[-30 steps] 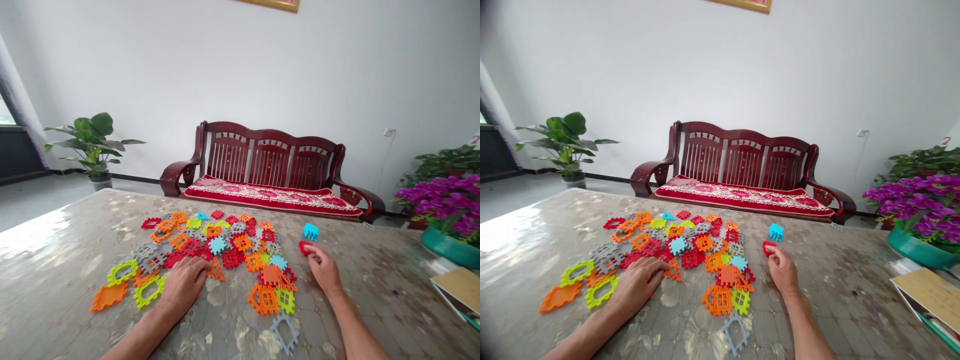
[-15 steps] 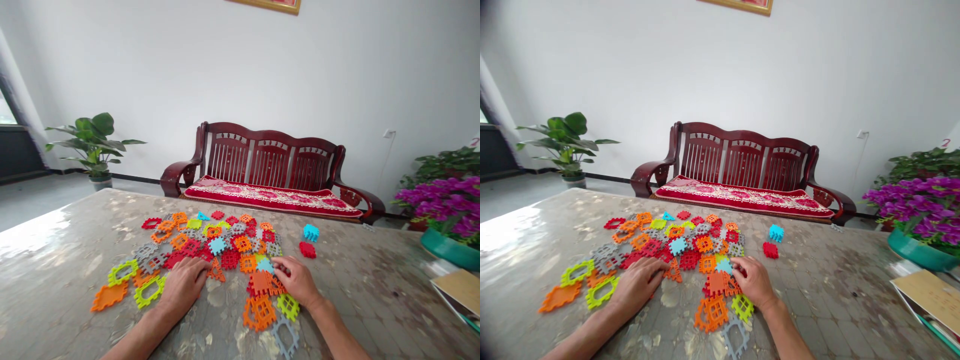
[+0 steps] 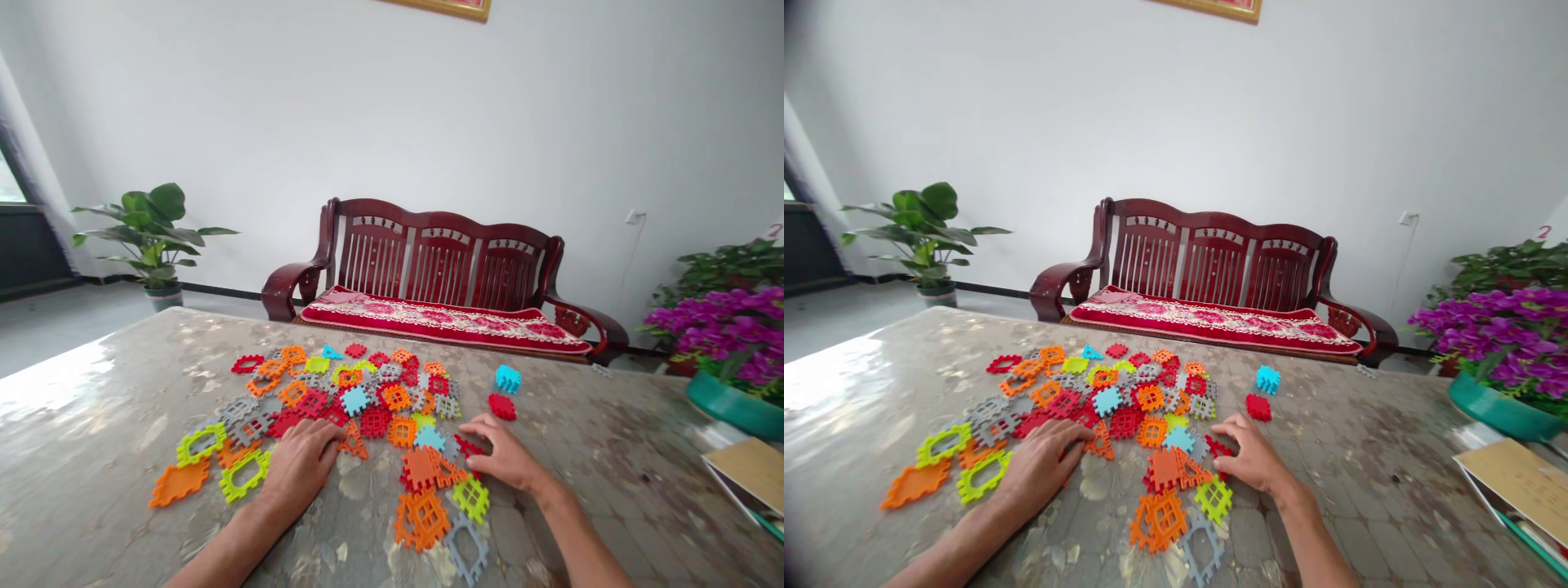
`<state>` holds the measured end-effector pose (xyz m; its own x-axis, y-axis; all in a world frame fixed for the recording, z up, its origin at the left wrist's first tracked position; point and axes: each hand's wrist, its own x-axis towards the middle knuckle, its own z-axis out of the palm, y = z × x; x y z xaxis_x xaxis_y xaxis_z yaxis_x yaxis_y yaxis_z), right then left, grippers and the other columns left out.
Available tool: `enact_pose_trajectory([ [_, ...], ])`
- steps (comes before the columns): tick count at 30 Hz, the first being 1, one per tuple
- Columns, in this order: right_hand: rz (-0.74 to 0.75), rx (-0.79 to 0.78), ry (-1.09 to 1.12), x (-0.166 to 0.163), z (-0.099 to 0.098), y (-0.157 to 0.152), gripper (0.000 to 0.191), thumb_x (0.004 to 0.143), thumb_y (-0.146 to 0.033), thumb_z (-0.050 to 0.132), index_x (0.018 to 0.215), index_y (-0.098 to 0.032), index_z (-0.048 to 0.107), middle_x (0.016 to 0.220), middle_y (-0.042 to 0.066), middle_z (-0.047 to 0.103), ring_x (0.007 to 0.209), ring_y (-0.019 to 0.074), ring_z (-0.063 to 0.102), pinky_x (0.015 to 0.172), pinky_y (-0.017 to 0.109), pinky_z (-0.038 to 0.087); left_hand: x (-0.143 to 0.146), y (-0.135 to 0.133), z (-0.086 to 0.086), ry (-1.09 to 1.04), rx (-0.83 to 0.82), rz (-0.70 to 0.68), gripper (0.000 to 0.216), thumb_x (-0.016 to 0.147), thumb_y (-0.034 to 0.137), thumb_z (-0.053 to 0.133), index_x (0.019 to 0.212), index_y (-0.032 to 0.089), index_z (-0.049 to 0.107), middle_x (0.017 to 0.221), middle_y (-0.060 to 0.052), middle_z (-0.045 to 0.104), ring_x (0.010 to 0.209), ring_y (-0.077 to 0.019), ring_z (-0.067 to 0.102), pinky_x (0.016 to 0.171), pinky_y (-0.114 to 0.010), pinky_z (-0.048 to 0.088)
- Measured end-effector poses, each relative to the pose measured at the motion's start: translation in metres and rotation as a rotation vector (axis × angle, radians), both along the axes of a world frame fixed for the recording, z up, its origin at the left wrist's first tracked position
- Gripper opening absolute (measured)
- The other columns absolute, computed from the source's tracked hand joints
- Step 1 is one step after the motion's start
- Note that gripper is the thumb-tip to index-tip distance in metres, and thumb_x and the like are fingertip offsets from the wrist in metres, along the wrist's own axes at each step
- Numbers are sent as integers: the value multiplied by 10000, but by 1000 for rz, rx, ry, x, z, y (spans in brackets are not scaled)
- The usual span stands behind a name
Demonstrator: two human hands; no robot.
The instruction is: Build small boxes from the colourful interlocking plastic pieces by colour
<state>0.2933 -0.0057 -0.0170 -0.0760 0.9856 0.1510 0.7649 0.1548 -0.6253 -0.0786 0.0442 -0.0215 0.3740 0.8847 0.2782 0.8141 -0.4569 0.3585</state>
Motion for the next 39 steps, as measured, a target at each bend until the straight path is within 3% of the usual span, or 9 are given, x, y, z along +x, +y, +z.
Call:
enact_pose_trajectory([
  [6, -22, 20, -38, -1, -4, 2, 333, 660, -175, 619, 977, -232, 704, 1000, 46, 636, 987, 223, 586, 904, 364, 466, 1, -1, 2, -16, -4, 0, 243, 876, 256, 490, 927, 301, 723, 961, 0, 733, 925, -192, 619, 833, -317, 428],
  [10, -58, 134, -78, -16, 4, 1, 277, 747, -176, 578, 988, -235, 699, 1042, 54, 674, 1027, 221, 590, 955, 387, 440, 2, -2, 4, 8, -17, 4, 260, 885, 250, 472, 930, 297, 723, 971, -2, 729, 935, -196, 618, 847, -330, 428],
  [13, 14, 211, -90, -33, 12, -3, 225, 790, -215, 594, 985, -243, 703, 1052, 57, 690, 1042, 226, 587, 960, 400, 435, 2, -1, 3, 7, -13, 4, 266, 885, 243, 470, 945, 296, 724, 970, -8, 727, 938, -199, 617, 840, -330, 429],
  [19, 241, 135, -112, -59, 14, -7, 622, 665, -327, 770, 1264, -285, 609, 1354, 80, 569, 1254, 286, 469, 1075, 481, 345, 1, -1, 1, -1, -11, 10, 248, 879, 244, 486, 926, 297, 724, 952, -7, 727, 925, -196, 612, 834, -326, 424],
  [22, 206, 98, -99, -62, 10, -7, 542, 686, -273, 743, 1218, -273, 641, 1271, 75, 623, 1179, 263, 527, 1041, 446, 388, 1, -1, 0, 1, -9, 8, 250, 885, 248, 480, 938, 298, 720, 957, -5, 726, 929, -194, 613, 832, -324, 422],
  [27, 80, 169, -20, -59, 1, -2, 417, 709, -179, 651, 1118, -258, 673, 1057, 48, 686, 1020, 233, 593, 950, 400, 459, 1, -1, 1, -2, -1, 3, 250, 887, 252, 480, 937, 295, 721, 965, -8, 728, 930, -192, 616, 835, -320, 425],
  [31, -85, 228, 85, -50, -11, 7, 354, 773, -191, 557, 1102, -250, 672, 1049, 45, 697, 976, 213, 628, 921, 376, 493, 2, -2, 2, -1, -6, 12, 245, 876, 242, 489, 931, 296, 722, 965, -6, 729, 929, -195, 615, 836, -322, 428],
  [35, -243, 383, 7, -43, -13, 11, 334, 796, -235, 560, 1110, -249, 670, 1079, 57, 688, 1036, 240, 609, 947, 408, 475, 2, -2, 2, -10, -1, 11, 245, 876, 247, 492, 927, 304, 725, 960, -3, 728, 926, -194, 615, 829, -320, 428],
  [39, -77, 375, -34, -49, -1, 0, 178, 847, -244, 552, 939, -248, 705, 924, 47, 690, 910, 204, 627, 831, 330, 493, 1, -1, 1, -17, -3, 12, 245, 872, 239, 491, 920, 297, 724, 946, -7, 727, 919, -195, 615, 823, -322, 428],
])
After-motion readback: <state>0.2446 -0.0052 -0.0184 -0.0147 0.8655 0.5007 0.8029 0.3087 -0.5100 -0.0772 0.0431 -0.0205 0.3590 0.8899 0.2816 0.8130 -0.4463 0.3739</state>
